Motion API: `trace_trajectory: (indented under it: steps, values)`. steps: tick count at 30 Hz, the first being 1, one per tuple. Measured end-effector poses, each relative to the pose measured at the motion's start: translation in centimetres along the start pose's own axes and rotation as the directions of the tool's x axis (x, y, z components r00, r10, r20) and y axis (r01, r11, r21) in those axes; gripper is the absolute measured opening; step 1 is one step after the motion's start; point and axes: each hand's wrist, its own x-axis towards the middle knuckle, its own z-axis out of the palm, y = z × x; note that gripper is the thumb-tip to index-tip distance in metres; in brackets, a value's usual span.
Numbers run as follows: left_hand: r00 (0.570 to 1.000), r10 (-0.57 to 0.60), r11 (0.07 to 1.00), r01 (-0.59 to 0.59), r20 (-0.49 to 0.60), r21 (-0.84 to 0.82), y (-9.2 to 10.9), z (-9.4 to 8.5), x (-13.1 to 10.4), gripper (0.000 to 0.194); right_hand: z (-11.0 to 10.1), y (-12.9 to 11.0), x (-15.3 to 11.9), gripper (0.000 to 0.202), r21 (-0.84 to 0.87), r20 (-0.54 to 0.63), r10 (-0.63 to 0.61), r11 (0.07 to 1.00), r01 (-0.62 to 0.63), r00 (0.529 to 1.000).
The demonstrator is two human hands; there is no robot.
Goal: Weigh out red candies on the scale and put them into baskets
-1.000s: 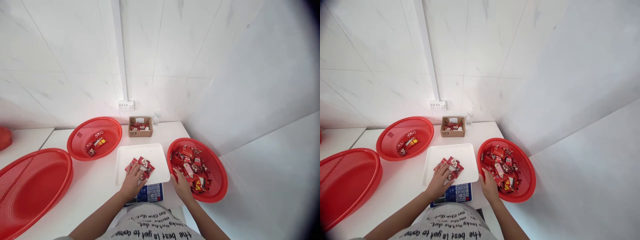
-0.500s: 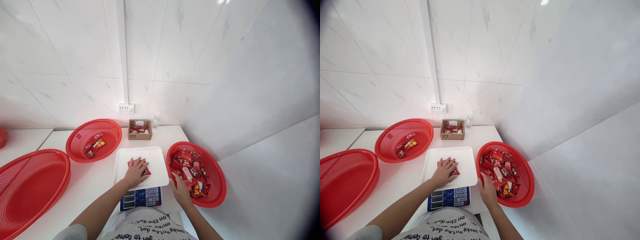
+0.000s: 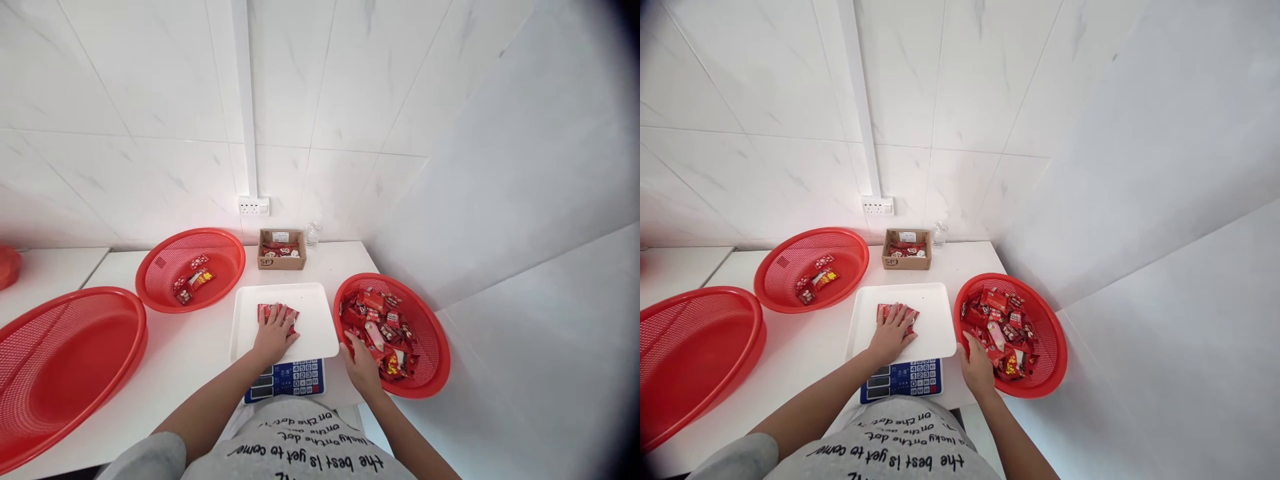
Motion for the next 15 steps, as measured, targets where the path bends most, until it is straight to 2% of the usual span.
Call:
trace_trajectory:
  steps: [4,6,8,9,10,11,13,14,15]
  values:
    - [0.980,0.193,0.981,-0.193,0.037,-0.022,-1.7,-0.8,0.1,0.057,0.1,0.2,0.0,0.053,0.010,-0.004,-0.001,1.000,0.001,1.000]
    - [0.978,0.204,0.979,-0.202,0.048,-0.038,-2.9,-1.6,0.4,0.058,0.2,0.3,0.1,0.054,0.017,-0.007,-0.004,1.000,0.004,1.000]
    - [0.998,0.060,0.998,-0.059,0.018,-0.019,-5.0,-2.7,0.6,0.057,0.3,0.5,0.1,0.055,0.026,-0.011,0.000,1.000,0.000,1.000]
    - [0.998,-0.065,0.998,0.065,-0.016,0.002,-6.5,-3.4,0.5,0.056,0.4,0.5,0.1,0.055,0.030,-0.013,0.001,1.000,-0.001,1.000]
    - [0.975,-0.213,0.977,0.214,-0.059,0.021,-8.3,-4.2,0.3,0.054,0.4,0.6,0.1,0.055,0.033,-0.013,0.000,0.999,0.000,1.000]
    - [0.925,-0.364,0.929,0.369,-0.111,0.033,-10.4,-5.0,-0.1,0.053,0.4,0.6,0.1,0.055,0.035,-0.012,-0.001,0.999,0.001,1.000]
    - [0.774,-0.607,0.788,0.616,-0.183,-0.007,-15.1,-6.9,-1.7,0.051,0.4,0.6,0.1,0.056,0.035,-0.007,-0.001,0.999,0.001,1.000]
    - [0.701,-0.693,0.717,0.694,-0.166,-0.065,-17.4,-7.8,-2.8,0.049,0.4,0.6,0.1,0.057,0.033,-0.003,-0.001,0.999,0.001,1.000]
    - [0.652,-0.745,0.667,0.731,-0.139,-0.146,-19.6,-8.8,-4.0,0.044,0.4,0.5,0.1,0.057,0.031,-0.001,0.000,1.000,0.000,1.000]
